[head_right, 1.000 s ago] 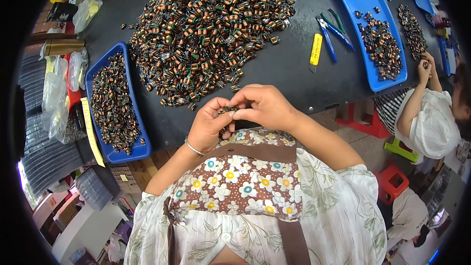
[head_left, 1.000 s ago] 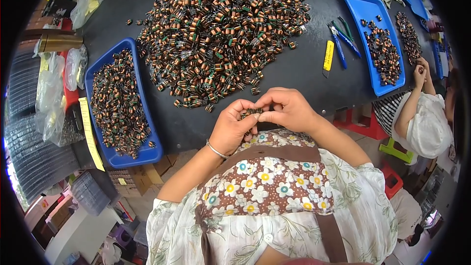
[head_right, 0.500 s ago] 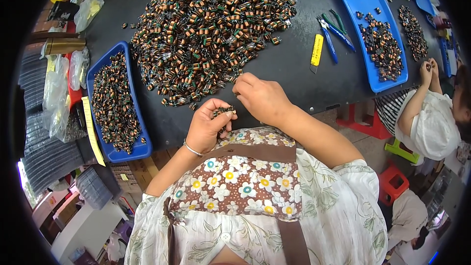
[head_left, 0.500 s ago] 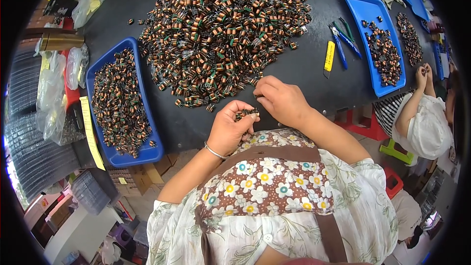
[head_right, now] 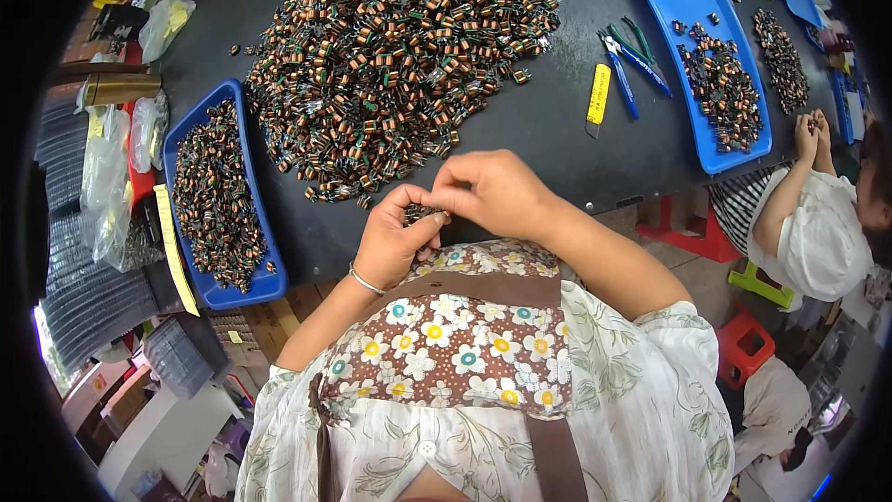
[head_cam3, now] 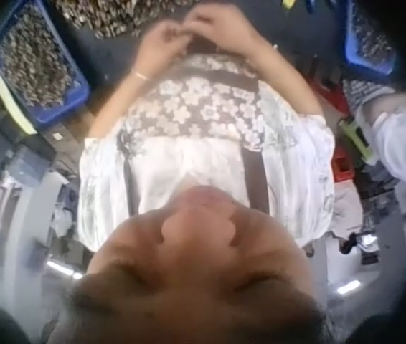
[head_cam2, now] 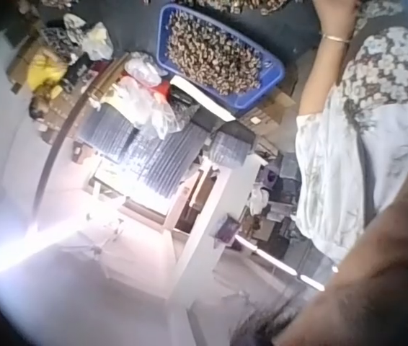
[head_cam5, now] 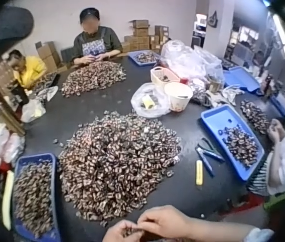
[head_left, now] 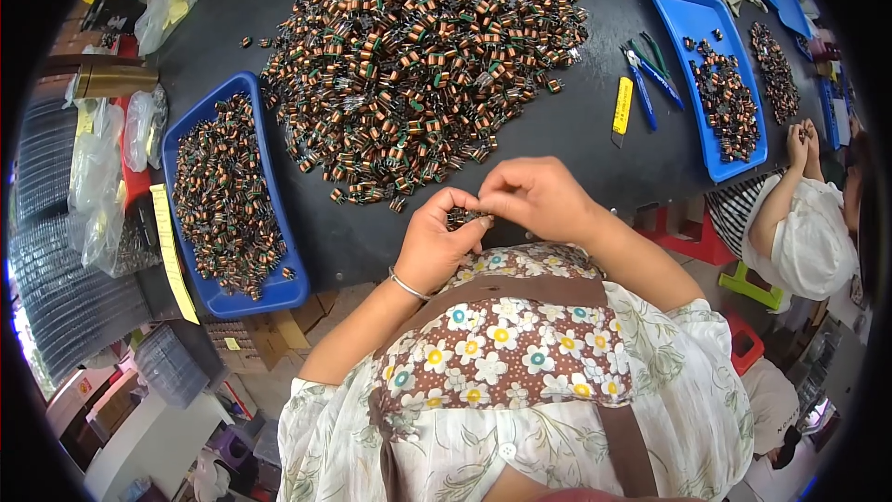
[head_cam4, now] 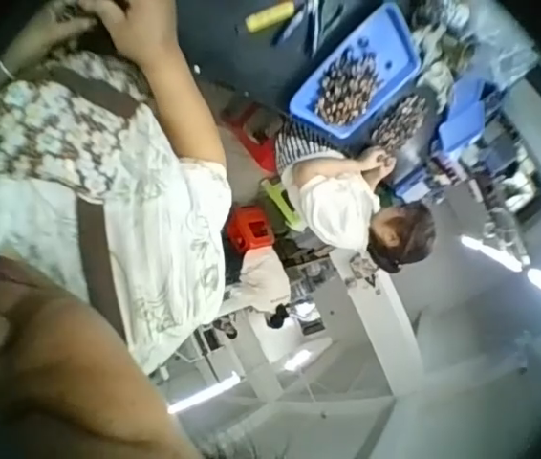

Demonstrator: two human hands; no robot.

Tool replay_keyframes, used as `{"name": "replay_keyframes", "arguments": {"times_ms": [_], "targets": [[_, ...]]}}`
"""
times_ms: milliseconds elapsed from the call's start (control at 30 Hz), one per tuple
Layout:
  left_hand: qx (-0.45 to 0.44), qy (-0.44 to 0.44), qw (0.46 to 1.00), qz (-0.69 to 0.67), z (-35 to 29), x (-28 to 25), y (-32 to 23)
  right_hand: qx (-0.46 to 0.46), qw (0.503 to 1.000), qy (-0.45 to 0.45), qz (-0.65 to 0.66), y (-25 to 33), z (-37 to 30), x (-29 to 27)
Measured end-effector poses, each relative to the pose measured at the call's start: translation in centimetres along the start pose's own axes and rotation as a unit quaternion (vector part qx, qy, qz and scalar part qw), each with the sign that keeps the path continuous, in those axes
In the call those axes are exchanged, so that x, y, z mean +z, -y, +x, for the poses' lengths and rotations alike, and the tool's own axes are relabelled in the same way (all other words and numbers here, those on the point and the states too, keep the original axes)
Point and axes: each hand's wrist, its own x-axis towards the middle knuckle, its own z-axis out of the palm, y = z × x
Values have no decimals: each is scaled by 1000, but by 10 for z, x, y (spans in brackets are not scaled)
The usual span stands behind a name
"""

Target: The person assembles small electronic components by hand at a factory workbench, using pliers and a utility knife to manipulate the parts.

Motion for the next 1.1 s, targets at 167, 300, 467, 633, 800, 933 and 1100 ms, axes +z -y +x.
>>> {"name": "replay_keyframes", "arguments": {"times_ms": [167, 300, 467, 633, 800, 933, 1100], "targets": [[-22, -7, 999, -48, -1, -1, 2, -21, 966, -127, -223, -18, 14, -1], [-32, 8, 999, -27, -1, -4, -1, -30, 959, -95, -265, -17, 17, -1], [-35, 18, 999, -24, -1, -6, -3, 44, 988, -67, -135, -19, 13, -7], [-40, 104, 981, -161, 0, -10, -2, 39, 993, -81, -82, -28, 2, -6], [-60, 199, 947, -244, -2, -13, -4, 64, 996, -52, 23, -18, -1, -9], [-63, 217, 941, -253, -1, -16, 3, 74, 993, -33, 89, -12, -2, -10], [-95, 205, 937, -265, 1, -19, 5, 118, 986, -8, 118, -3, -3, -13]]}}
